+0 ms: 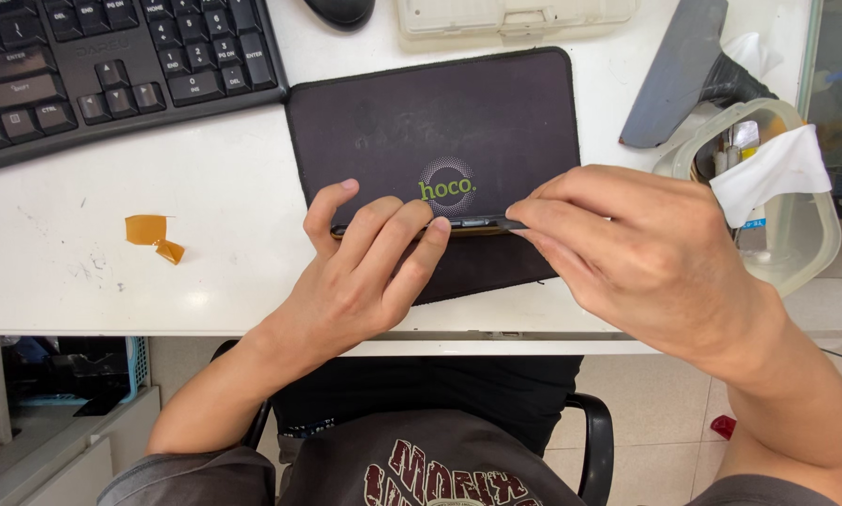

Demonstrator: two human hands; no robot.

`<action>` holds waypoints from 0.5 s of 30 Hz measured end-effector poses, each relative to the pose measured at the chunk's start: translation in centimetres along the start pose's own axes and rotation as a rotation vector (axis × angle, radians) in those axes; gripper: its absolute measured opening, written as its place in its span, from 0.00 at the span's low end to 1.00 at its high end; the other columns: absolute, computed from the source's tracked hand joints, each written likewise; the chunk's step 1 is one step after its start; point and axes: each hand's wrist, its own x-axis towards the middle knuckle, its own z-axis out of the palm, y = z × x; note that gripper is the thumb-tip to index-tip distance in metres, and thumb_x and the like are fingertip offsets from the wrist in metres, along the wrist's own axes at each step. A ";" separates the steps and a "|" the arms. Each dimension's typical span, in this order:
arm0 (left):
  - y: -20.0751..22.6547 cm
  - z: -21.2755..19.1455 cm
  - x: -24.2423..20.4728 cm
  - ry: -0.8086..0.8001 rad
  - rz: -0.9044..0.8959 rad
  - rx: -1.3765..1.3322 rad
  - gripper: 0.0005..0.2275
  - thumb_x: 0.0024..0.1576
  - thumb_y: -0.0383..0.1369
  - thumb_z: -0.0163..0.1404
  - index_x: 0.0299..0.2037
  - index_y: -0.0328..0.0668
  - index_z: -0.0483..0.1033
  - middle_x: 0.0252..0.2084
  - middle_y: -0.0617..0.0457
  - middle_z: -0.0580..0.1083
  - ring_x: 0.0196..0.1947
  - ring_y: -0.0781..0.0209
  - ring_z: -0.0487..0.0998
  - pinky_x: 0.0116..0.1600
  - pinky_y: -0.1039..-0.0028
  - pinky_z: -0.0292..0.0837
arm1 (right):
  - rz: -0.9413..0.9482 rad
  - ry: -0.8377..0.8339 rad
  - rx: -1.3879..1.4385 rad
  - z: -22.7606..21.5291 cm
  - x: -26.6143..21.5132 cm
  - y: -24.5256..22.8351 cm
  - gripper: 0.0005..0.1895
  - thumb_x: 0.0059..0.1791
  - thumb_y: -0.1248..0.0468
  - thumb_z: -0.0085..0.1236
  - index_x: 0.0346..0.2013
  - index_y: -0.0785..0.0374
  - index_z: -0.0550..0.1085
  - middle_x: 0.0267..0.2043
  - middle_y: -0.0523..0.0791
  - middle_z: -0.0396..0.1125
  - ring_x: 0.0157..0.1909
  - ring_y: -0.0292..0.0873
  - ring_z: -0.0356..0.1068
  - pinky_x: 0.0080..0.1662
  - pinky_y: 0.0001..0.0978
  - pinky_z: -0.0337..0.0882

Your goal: The person uses a hair dryer to heat a screen protector on a smartphone, then retrieves a small tool and wipes the device edges. They open a drawer, cut a piece of material with scissors, and continue cleaning the phone's ports and edges with a small cloth.

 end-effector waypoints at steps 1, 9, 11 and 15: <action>0.0 0.0 0.0 -0.006 -0.004 -0.002 0.14 0.65 0.25 0.58 0.58 0.34 0.73 0.52 0.50 0.74 0.51 0.58 0.75 0.72 0.50 0.47 | -0.002 -0.007 0.007 0.0 -0.1 0.0 0.08 0.44 0.71 0.70 0.37 0.68 0.80 0.35 0.45 0.73 0.32 0.42 0.74 0.33 0.30 0.73; -0.1 -0.2 0.1 -0.028 -0.015 -0.019 0.15 0.65 0.24 0.58 0.60 0.34 0.71 0.53 0.49 0.73 0.51 0.58 0.75 0.72 0.49 0.48 | 0.009 -0.113 0.012 -0.5 0.6 0.9 0.08 0.44 0.71 0.69 0.37 0.69 0.81 0.33 0.44 0.72 0.29 0.42 0.72 0.31 0.31 0.71; -0.1 -0.2 0.1 -0.029 -0.021 -0.038 0.16 0.64 0.24 0.58 0.60 0.34 0.71 0.53 0.49 0.73 0.51 0.57 0.75 0.72 0.48 0.48 | -0.023 -0.094 0.003 -0.5 0.6 0.8 0.08 0.43 0.71 0.69 0.36 0.70 0.80 0.32 0.45 0.72 0.28 0.42 0.72 0.30 0.30 0.71; -0.2 -0.2 0.1 -0.020 -0.017 -0.039 0.15 0.65 0.24 0.58 0.61 0.34 0.71 0.53 0.49 0.73 0.51 0.57 0.74 0.71 0.48 0.48 | -0.037 -0.056 0.020 -0.4 0.7 0.7 0.08 0.42 0.73 0.69 0.35 0.71 0.80 0.33 0.46 0.73 0.29 0.41 0.73 0.29 0.29 0.71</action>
